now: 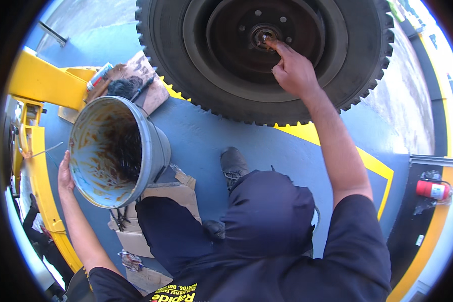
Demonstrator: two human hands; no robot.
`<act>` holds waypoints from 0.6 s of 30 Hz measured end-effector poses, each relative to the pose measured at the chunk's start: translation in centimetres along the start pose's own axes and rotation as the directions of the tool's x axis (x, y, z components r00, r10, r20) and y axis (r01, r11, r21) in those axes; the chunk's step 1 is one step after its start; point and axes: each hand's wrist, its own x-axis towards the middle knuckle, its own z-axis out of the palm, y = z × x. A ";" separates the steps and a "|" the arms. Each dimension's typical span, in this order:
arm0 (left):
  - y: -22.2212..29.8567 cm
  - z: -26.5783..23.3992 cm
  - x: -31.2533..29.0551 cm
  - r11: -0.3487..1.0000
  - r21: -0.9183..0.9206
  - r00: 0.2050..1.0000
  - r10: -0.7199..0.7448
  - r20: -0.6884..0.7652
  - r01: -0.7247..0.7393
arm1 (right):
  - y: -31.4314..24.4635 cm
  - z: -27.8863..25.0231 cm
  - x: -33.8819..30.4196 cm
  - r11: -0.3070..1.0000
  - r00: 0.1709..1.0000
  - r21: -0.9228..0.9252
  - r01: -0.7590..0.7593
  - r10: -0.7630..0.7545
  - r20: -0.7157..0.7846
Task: The person scoops grease from a bucket and applies it by hand to the hub of a vehicle wheel. The person repeatedly dips fingers into the grease and spreads it around the hub area.
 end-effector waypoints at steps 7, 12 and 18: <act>-2.4 -4.2 1.0 0.999 -0.042 0.998 -0.001 0.064 0.004 | -0.5 0.8 2.3 0.664 0.961 -0.716 0.215 -0.013 0.277; -2.4 -4.9 0.7 1.000 -0.020 0.997 -0.002 0.079 0.004 | -0.8 0.7 2.5 0.521 0.942 -0.795 0.311 -0.060 0.329; -2.5 -5.4 0.4 0.997 -0.067 0.997 -0.036 0.075 0.041 | -2.4 -0.1 6.1 0.341 0.877 -0.821 0.458 -0.020 0.481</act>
